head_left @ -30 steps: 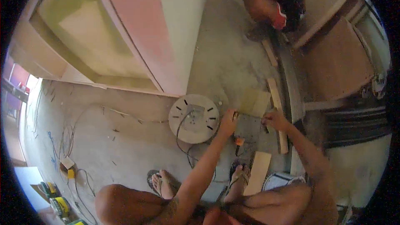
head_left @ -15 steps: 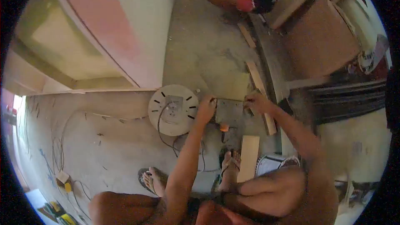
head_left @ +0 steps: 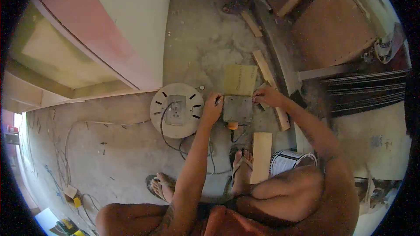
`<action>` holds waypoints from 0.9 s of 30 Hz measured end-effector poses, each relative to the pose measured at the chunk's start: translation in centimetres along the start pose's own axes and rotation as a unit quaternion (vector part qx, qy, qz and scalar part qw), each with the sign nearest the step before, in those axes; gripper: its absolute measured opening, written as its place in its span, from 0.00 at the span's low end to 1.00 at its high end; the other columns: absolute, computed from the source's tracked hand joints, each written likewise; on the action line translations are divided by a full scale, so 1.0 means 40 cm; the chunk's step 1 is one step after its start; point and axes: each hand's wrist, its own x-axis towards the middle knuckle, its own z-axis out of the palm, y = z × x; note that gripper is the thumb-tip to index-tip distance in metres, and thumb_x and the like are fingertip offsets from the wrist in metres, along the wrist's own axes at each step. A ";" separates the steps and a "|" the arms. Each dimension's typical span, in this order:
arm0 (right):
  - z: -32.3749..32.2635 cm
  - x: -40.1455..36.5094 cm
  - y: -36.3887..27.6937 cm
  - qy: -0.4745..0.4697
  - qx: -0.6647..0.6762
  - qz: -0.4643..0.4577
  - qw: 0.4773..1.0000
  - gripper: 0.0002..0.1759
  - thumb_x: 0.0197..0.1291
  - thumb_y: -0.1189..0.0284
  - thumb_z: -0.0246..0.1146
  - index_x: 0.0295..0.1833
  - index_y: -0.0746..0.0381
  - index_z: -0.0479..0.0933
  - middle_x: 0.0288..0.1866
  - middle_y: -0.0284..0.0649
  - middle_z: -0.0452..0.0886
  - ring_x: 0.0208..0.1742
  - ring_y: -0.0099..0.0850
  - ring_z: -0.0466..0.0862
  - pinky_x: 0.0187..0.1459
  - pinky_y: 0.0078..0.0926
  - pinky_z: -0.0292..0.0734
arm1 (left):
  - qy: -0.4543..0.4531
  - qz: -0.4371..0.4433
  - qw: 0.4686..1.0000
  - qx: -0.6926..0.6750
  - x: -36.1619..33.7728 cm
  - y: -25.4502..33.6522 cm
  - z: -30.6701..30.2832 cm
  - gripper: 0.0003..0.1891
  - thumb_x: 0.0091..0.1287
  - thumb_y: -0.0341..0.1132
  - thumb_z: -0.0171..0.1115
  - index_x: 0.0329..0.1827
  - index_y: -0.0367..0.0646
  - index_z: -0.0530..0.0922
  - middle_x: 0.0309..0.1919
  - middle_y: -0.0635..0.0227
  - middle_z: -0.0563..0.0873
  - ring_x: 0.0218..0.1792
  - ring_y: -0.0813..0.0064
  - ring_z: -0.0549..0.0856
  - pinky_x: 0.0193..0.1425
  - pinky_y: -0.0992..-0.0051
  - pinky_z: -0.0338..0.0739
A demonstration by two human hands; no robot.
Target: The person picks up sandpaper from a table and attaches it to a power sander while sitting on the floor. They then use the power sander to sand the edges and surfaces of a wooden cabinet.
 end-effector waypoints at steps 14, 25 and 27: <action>0.050 0.000 0.056 0.050 0.086 -0.056 0.993 0.11 0.67 0.71 0.60 0.47 0.67 0.79 0.35 0.37 0.83 0.41 0.24 0.82 0.47 0.27 0.76 | -0.008 0.008 1.000 -0.009 0.002 0.009 -0.004 0.08 0.67 0.30 0.59 0.46 0.36 0.77 0.40 0.53 0.82 0.42 0.58 0.82 0.48 0.67 0.75; 0.027 -0.013 0.000 0.055 0.061 -0.037 0.996 0.10 0.61 0.72 0.63 0.43 0.68 0.81 0.35 0.38 0.85 0.38 0.26 0.83 0.44 0.27 0.77 | 0.000 0.022 1.000 -0.020 0.000 0.035 -0.019 0.08 0.67 0.29 0.58 0.46 0.36 0.78 0.38 0.55 0.83 0.40 0.61 0.82 0.48 0.69 0.75; 0.023 -0.015 -0.005 0.055 0.022 -0.060 0.996 0.09 0.60 0.73 0.64 0.40 0.69 0.81 0.34 0.39 0.84 0.38 0.26 0.83 0.43 0.26 0.78 | -0.002 0.017 1.000 -0.023 0.003 0.028 -0.014 0.08 0.67 0.29 0.58 0.46 0.36 0.78 0.39 0.54 0.83 0.40 0.60 0.82 0.48 0.69 0.75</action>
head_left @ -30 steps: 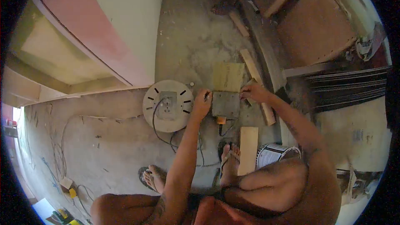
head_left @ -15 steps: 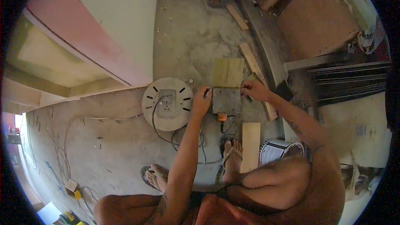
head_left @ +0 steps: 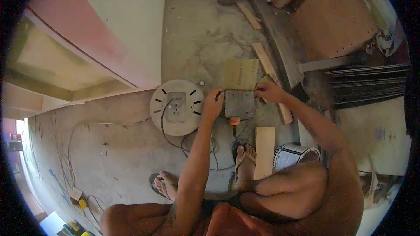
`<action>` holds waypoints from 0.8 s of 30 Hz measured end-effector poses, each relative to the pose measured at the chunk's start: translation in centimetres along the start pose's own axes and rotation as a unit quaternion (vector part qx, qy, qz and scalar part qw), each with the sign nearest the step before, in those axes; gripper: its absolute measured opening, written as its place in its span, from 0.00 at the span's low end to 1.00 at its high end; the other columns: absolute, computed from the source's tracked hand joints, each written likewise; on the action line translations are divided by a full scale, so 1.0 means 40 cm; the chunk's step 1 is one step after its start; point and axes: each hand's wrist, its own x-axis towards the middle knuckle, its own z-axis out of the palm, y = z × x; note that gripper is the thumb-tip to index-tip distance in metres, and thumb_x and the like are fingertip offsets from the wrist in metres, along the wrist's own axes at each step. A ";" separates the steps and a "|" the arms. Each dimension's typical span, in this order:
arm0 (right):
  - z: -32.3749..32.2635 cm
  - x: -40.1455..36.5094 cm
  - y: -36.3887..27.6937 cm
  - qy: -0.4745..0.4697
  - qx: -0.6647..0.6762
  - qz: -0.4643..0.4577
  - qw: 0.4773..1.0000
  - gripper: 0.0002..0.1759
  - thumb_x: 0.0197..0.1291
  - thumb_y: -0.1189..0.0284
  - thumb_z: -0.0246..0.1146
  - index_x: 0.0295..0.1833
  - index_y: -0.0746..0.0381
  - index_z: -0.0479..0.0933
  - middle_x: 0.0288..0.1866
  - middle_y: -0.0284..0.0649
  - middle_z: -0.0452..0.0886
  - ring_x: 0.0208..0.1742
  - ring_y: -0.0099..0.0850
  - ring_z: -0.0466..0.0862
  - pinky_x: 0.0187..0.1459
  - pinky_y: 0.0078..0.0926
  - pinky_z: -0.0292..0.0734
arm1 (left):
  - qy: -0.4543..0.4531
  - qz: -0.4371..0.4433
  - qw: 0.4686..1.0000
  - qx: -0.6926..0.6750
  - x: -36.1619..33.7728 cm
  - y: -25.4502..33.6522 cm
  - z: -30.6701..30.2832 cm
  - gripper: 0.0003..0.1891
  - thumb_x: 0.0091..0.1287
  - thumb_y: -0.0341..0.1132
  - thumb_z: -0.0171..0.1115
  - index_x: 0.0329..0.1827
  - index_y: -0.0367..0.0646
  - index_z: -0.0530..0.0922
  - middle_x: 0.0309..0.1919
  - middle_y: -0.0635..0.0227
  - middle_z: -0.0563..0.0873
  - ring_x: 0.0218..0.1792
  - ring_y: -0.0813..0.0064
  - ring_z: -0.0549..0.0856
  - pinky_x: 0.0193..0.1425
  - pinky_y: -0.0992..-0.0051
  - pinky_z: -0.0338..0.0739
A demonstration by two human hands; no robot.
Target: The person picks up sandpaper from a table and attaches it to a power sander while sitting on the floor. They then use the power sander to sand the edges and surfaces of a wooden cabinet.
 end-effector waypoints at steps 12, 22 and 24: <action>0.020 0.005 0.077 -0.012 0.054 0.058 0.997 0.09 0.61 0.72 0.64 0.44 0.66 0.80 0.36 0.36 0.82 0.38 0.22 0.79 0.42 0.26 0.75 | -0.012 -0.032 0.998 0.046 -0.005 -0.037 0.009 0.10 0.67 0.31 0.60 0.49 0.38 0.79 0.43 0.54 0.84 0.45 0.54 0.83 0.50 0.65 0.76; 0.030 0.013 0.156 -0.014 0.040 0.056 0.998 0.10 0.63 0.69 0.65 0.44 0.65 0.80 0.36 0.35 0.81 0.40 0.23 0.79 0.45 0.26 0.75 | -0.030 -0.060 0.998 0.018 -0.024 -0.052 0.019 0.13 0.69 0.34 0.57 0.52 0.38 0.78 0.48 0.51 0.83 0.49 0.54 0.83 0.54 0.64 0.77; 0.022 -0.006 0.090 0.016 0.040 0.031 0.999 0.11 0.64 0.68 0.64 0.46 0.65 0.79 0.37 0.36 0.81 0.42 0.24 0.80 0.46 0.27 0.75 | -0.032 -0.061 0.997 0.023 -0.017 -0.051 0.021 0.13 0.69 0.34 0.57 0.52 0.38 0.78 0.48 0.52 0.83 0.49 0.54 0.83 0.53 0.64 0.77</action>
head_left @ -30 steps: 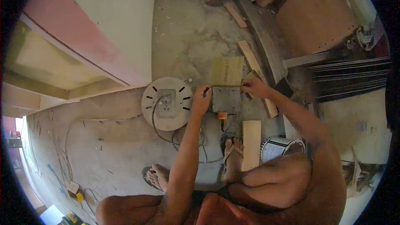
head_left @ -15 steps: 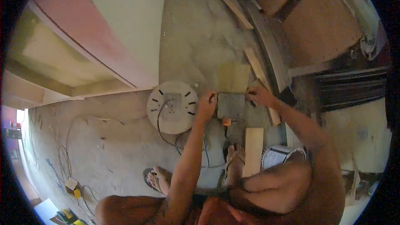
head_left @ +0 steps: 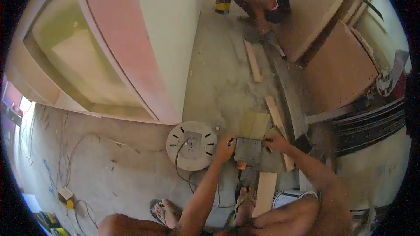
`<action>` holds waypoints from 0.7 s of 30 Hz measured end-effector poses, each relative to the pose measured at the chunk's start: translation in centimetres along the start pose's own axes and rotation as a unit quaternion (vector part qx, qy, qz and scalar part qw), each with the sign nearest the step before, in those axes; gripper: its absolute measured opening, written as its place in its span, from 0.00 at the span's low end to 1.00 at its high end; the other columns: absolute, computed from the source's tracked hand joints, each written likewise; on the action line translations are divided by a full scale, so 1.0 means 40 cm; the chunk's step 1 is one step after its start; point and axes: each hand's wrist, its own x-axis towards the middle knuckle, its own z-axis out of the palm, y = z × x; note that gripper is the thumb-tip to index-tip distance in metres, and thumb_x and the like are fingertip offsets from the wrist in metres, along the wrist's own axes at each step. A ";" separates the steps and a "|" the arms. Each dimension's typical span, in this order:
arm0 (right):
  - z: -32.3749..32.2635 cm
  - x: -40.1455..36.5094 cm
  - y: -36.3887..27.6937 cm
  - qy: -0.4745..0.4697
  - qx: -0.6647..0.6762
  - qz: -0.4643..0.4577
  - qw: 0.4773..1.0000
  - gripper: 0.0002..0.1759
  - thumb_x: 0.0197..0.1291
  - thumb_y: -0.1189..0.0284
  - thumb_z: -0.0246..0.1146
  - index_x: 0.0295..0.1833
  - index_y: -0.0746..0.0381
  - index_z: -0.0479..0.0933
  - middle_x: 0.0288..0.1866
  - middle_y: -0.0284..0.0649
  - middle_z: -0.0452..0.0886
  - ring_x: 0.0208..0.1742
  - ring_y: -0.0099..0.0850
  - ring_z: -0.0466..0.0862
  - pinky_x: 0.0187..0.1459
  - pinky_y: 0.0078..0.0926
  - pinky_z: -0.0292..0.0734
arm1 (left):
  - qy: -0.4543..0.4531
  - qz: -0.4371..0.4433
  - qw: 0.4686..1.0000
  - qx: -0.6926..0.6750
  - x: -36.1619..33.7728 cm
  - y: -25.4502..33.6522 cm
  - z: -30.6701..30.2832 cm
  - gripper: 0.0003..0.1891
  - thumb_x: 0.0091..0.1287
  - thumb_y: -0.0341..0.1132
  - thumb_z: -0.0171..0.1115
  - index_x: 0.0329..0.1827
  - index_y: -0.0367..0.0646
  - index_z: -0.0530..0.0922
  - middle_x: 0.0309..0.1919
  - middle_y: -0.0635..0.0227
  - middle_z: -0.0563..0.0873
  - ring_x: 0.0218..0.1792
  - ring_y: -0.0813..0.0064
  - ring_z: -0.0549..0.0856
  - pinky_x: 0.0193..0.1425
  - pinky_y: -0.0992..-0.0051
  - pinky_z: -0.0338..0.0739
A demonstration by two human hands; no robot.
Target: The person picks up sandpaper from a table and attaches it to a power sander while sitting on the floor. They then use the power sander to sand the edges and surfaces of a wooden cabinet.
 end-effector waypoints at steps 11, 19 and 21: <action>0.006 -0.020 -0.097 -0.054 -0.020 0.033 0.998 0.18 0.65 0.62 0.66 0.51 0.65 0.76 0.38 0.35 0.79 0.40 0.24 0.79 0.47 0.28 0.76 | 0.044 0.012 0.999 0.001 -0.029 0.002 0.016 0.13 0.69 0.34 0.57 0.52 0.38 0.79 0.46 0.51 0.82 0.45 0.51 0.83 0.51 0.64 0.77; 0.027 -0.039 -0.057 -0.025 -0.101 0.042 0.994 0.24 0.61 0.57 0.69 0.53 0.62 0.74 0.40 0.37 0.79 0.43 0.28 0.79 0.41 0.29 0.78 | 0.112 0.029 0.993 0.017 -0.024 0.018 0.040 0.10 0.68 0.33 0.57 0.47 0.36 0.79 0.44 0.51 0.82 0.44 0.50 0.82 0.48 0.61 0.76; 0.042 -0.058 -0.065 0.012 -0.029 0.048 0.998 0.23 0.63 0.57 0.68 0.52 0.63 0.73 0.41 0.38 0.79 0.46 0.30 0.79 0.41 0.29 0.78 | 0.109 0.021 0.994 0.019 -0.026 0.025 0.043 0.10 0.68 0.33 0.57 0.47 0.37 0.79 0.43 0.50 0.83 0.43 0.50 0.82 0.48 0.61 0.76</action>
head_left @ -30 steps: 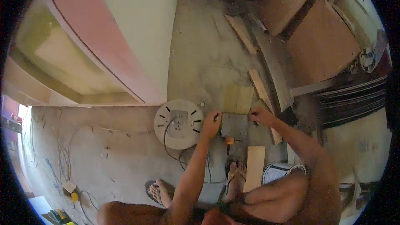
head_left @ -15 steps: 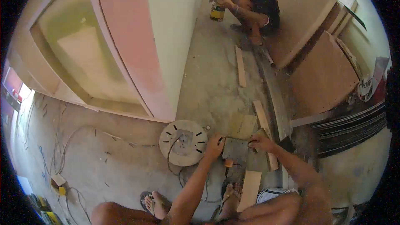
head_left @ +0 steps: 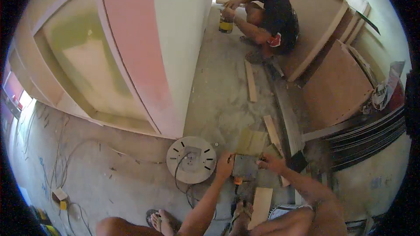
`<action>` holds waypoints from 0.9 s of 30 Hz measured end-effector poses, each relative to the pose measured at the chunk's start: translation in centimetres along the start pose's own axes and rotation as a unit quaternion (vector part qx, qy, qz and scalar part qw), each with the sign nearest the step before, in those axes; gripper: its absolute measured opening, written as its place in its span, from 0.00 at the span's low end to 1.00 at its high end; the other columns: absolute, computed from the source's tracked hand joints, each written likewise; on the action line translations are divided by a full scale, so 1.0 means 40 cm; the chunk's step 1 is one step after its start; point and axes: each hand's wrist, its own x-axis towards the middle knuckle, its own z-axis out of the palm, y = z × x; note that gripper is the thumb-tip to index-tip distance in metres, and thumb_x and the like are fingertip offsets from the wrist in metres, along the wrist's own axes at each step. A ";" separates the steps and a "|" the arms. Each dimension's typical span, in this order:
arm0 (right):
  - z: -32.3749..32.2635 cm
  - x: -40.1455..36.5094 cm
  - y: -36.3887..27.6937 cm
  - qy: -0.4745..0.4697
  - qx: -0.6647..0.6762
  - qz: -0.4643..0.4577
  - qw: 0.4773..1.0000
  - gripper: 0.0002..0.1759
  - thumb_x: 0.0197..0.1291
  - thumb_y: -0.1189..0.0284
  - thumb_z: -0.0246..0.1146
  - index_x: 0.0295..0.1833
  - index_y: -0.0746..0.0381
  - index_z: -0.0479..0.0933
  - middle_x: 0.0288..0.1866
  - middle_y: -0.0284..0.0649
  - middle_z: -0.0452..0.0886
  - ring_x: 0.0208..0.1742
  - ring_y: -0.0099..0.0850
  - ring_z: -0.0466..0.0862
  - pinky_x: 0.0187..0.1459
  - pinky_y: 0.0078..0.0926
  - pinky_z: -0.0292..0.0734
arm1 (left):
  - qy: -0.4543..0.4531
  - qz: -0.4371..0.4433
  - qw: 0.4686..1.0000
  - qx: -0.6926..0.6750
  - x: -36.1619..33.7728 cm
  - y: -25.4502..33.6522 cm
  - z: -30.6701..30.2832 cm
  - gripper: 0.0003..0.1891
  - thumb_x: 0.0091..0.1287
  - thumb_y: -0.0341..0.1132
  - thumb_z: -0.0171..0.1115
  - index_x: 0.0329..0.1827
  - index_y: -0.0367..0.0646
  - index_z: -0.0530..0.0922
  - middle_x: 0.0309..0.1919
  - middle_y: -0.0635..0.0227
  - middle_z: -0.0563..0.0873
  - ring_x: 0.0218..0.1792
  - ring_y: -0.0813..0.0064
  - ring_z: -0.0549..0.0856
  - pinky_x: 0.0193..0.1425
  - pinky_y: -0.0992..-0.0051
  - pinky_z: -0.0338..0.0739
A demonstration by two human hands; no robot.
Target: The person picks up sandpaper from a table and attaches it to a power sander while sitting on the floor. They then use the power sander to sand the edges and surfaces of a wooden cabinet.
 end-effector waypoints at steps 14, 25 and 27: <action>0.044 0.027 0.139 0.006 0.148 -0.026 0.989 0.17 0.68 0.60 0.63 0.47 0.64 0.72 0.39 0.36 0.79 0.43 0.26 0.80 0.46 0.29 0.78 | 0.001 -0.021 1.000 0.013 -0.015 0.004 -0.001 0.14 0.69 0.38 0.58 0.51 0.40 0.81 0.42 0.49 0.84 0.43 0.48 0.83 0.48 0.59 0.77; 0.079 -0.024 0.037 0.067 0.120 0.026 0.990 0.22 0.70 0.58 0.61 0.57 0.66 0.71 0.35 0.38 0.79 0.36 0.26 0.80 0.40 0.27 0.77 | -0.031 -0.046 0.998 -0.006 -0.028 0.093 -0.031 0.19 0.72 0.44 0.56 0.56 0.39 0.77 0.47 0.50 0.84 0.49 0.46 0.81 0.53 0.57 0.75; 0.086 -0.035 0.038 0.077 0.072 0.005 0.994 0.25 0.70 0.57 0.60 0.61 0.66 0.70 0.36 0.38 0.79 0.34 0.26 0.79 0.38 0.26 0.76 | -0.023 -0.049 0.998 -0.017 -0.037 0.100 -0.031 0.18 0.71 0.44 0.57 0.55 0.39 0.77 0.47 0.49 0.83 0.49 0.47 0.81 0.53 0.58 0.75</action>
